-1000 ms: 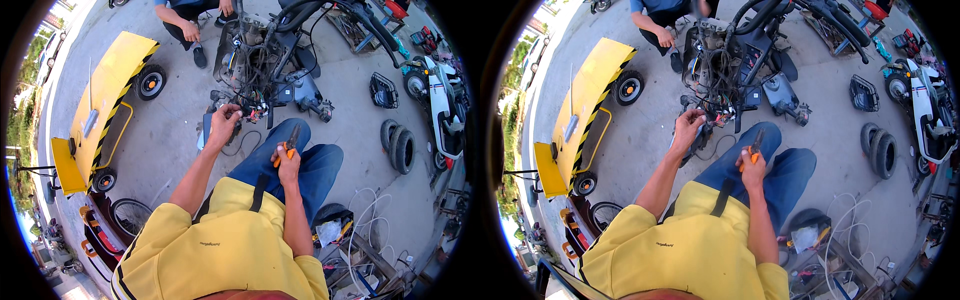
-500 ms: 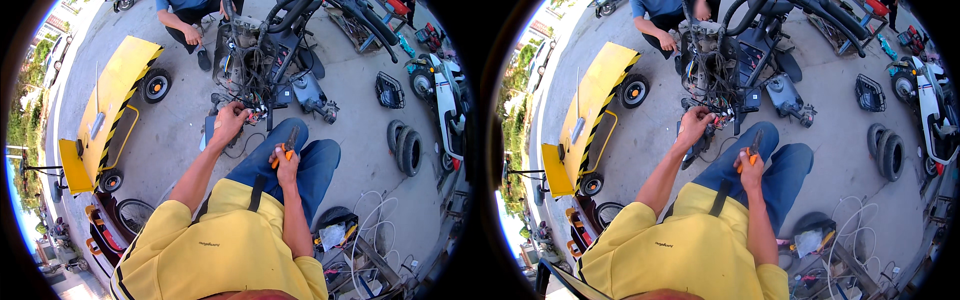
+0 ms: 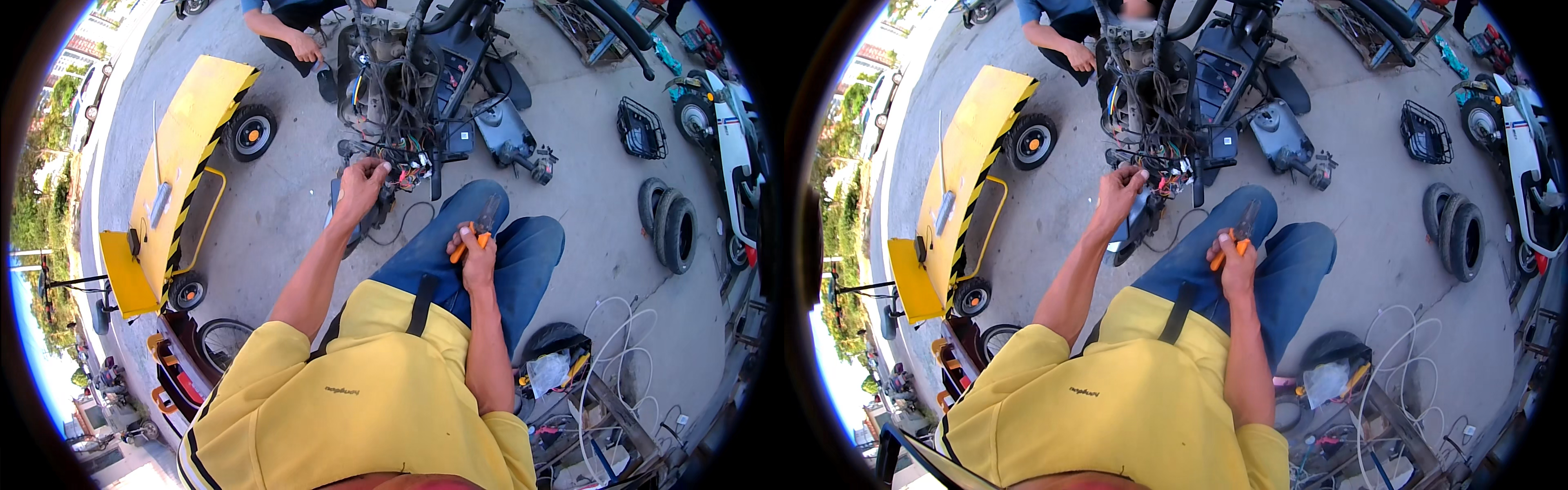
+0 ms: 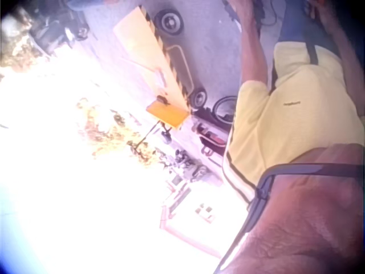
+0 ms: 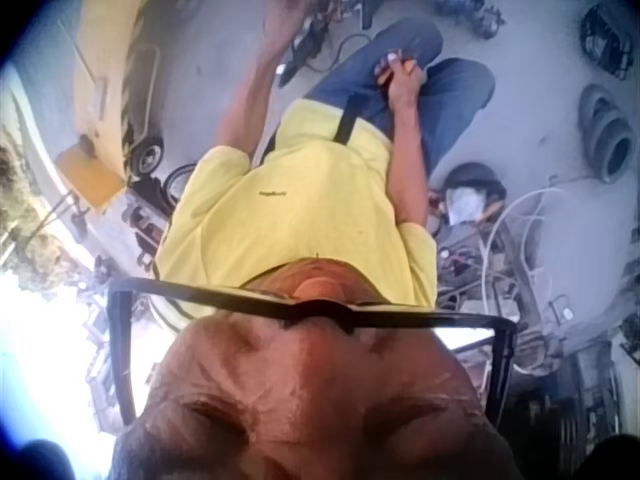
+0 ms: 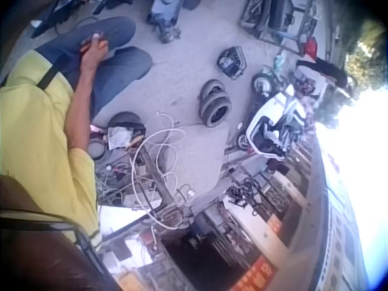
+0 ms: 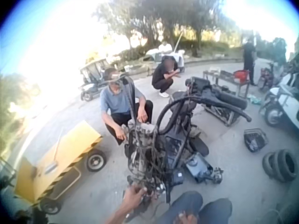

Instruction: The person sits on the ground and uses pliers to strip and twist wires on a scooter's wiring harness. They connect wires together and appear to be troubleshooting or repairing the electrical system.

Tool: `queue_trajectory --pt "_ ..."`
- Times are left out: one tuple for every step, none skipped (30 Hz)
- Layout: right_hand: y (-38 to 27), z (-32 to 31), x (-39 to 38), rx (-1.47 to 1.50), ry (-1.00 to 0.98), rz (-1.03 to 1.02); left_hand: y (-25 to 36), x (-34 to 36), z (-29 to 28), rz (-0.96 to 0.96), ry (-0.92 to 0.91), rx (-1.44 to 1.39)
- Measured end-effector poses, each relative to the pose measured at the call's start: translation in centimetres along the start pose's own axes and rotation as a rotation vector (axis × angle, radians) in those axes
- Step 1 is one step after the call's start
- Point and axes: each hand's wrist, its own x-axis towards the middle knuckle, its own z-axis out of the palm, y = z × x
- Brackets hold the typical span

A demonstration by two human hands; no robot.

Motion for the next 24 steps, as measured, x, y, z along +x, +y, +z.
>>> queue_trajectory --pt "0.0 -0.1 0.0 0.008 -0.005 -0.001 -0.4 -0.6 0.2 0.024 -0.026 -0.037" --pt "0.0 -0.1 0.0 0.018 -0.003 0.001 -0.8 -1.0 0.5 0.047 -0.052 -0.074" --pt "0.0 -0.2 0.0 0.028 -0.002 0.003 -1.5 -1.1 0.8 0.051 -0.094 -0.08" --pt "0.0 -0.2 0.0 0.039 -0.002 0.008 -2.0 -1.3 1.0 0.053 -0.134 -0.084" --pt "0.1 -0.3 0.0 0.049 -0.005 0.009 -2.4 -1.5 1.2 0.055 -0.174 -0.089" --pt "0.2 -0.3 -0.1 0.058 -0.008 0.01 -2.9 -1.8 1.3 0.031 -0.192 -0.084" --pt "0.2 -0.3 -0.1 0.067 -0.009 0.009 -2.5 -2.1 1.5 0.037 -0.185 -0.047" --pt "0.2 -0.3 -0.1 0.064 -0.01 0.011 -2.2 -2.4 1.7 0.043 -0.177 -0.009" --pt "0.3 -0.3 -0.2 0.061 -0.01 0.013 -1.8 -2.7 1.8 0.049 -0.17 0.029" --pt "0.2 -0.2 -0.2 0.061 -0.008 0.013 -0.9 -3.0 1.8 0.037 -0.154 0.068" --pt "0.2 -0.1 -0.2 0.058 -0.007 0.013 -0.1 -3.1 1.7 0.035 -0.141 0.109" --pt "0.2 0.0 -0.2 0.055 -0.007 0.011 0.6 -3.2 1.7 0.034 -0.128 0.151" --pt "0.1 0.1 -0.3 0.052 -0.007 0.01 1.0 -3.3 1.7 0.032 -0.114 0.192" --pt "0.1 0.1 -0.3 0.048 -0.002 0.011 0.9 -3.2 1.7 0.046 -0.09 0.186" --pt "0.2 0.2 -0.3 0.044 0.003 0.011 0.6 -3.2 1.7 0.06 -0.066 0.179" --pt "0.2 0.2 -0.2 0.04 0.005 0.011 0.4 -3.1 1.7 0.075 -0.039 0.173" --pt "0.2 0.2 -0.1 0.042 0.0 0.01 -0.1 -3.0 1.7 0.068 -0.023 0.113" --pt "0.3 0.1 -0.1 0.045 -0.005 0.009 -0.7 -2.9 1.7 0.06 -0.007 0.054" --pt "0.4 0.2 -0.1 0.048 -0.012 0.01 -1.1 -2.7 1.5 0.052 0.012 -0.005" --pt "0.3 0.2 -0.1 0.048 -0.003 0.016 -1.6 -2.6 1.4 0.051 0.02 -0.037" --pt "0.2 0.2 -0.2 0.048 0.005 0.021 -1.9 -2.6 1.3 0.049 0.028 -0.069" --pt "0.2 0.2 -0.3 0.049 0.017 0.027 -1.8 -2.7 1.1 0.048 0.032 -0.101" --pt "0.3 0.1 -0.2 0.05 0.015 0.024 -1.6 -2.8 0.9 0.024 0.027 -0.108" --pt "0.4 0.0 -0.1 0.051 0.012 0.021 -1.3 -2.9 0.8 0.0 0.023 -0.115"
